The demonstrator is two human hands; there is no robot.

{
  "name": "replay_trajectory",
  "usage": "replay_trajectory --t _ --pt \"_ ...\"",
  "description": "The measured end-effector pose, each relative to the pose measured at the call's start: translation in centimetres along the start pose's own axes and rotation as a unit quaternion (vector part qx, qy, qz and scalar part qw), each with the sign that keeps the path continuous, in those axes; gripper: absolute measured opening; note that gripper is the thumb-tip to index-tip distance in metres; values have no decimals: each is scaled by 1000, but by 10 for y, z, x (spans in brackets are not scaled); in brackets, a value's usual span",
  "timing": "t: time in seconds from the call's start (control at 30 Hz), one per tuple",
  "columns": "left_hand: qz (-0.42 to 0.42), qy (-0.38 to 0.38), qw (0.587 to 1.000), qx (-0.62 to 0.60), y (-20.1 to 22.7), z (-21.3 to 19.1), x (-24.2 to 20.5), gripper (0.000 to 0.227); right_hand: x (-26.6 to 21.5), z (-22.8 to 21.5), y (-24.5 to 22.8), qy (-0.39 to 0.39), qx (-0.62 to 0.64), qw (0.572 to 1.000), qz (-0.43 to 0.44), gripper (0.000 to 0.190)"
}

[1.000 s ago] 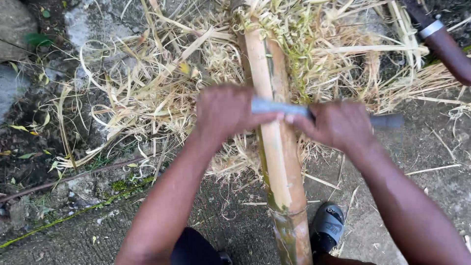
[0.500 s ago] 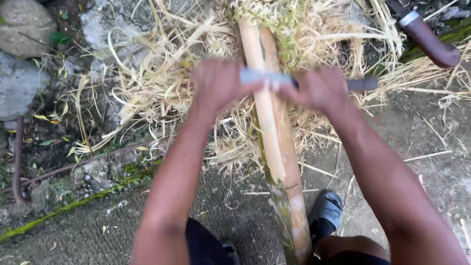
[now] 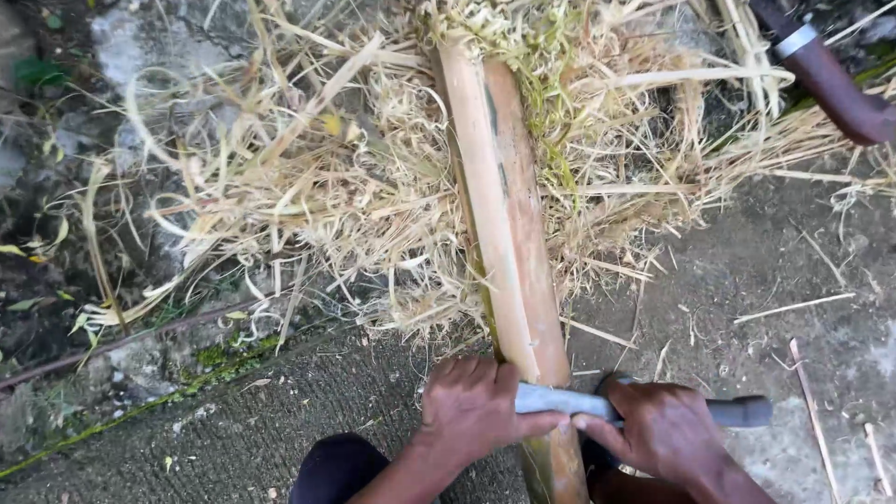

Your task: The recorder is using a knife to strip the outer layer and shave a bamboo stalk.

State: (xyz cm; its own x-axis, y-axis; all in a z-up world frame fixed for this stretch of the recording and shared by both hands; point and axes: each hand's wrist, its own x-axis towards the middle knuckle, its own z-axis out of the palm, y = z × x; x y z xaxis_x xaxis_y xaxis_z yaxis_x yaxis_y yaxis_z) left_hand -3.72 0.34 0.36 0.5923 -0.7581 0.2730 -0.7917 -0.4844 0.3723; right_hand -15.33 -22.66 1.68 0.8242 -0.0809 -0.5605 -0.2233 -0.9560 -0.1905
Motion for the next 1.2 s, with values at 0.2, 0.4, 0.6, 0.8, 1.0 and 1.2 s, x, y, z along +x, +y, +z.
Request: replay_trajectory --t 0.2,0.4,0.6,0.8,1.0,1.2 --pt "27 32 999 18 -5 1 10 73 1 1 -3 43 33 998 5 57" --pt "31 28 999 4 -3 4 6 74 -9 1 -9 62 15 998 25 59" --pt "15 62 996 59 -16 15 20 76 23 -3 8 121 -59 990 -29 55" --pt "35 44 960 273 -94 -31 130 85 118 -109 -12 231 -61 970 -49 69" --pt "-31 -21 984 172 -88 -36 117 82 104 -97 -22 145 9 989 4 65" --pt "18 16 997 68 -60 -45 104 73 62 -46 -15 218 13 976 -10 71"
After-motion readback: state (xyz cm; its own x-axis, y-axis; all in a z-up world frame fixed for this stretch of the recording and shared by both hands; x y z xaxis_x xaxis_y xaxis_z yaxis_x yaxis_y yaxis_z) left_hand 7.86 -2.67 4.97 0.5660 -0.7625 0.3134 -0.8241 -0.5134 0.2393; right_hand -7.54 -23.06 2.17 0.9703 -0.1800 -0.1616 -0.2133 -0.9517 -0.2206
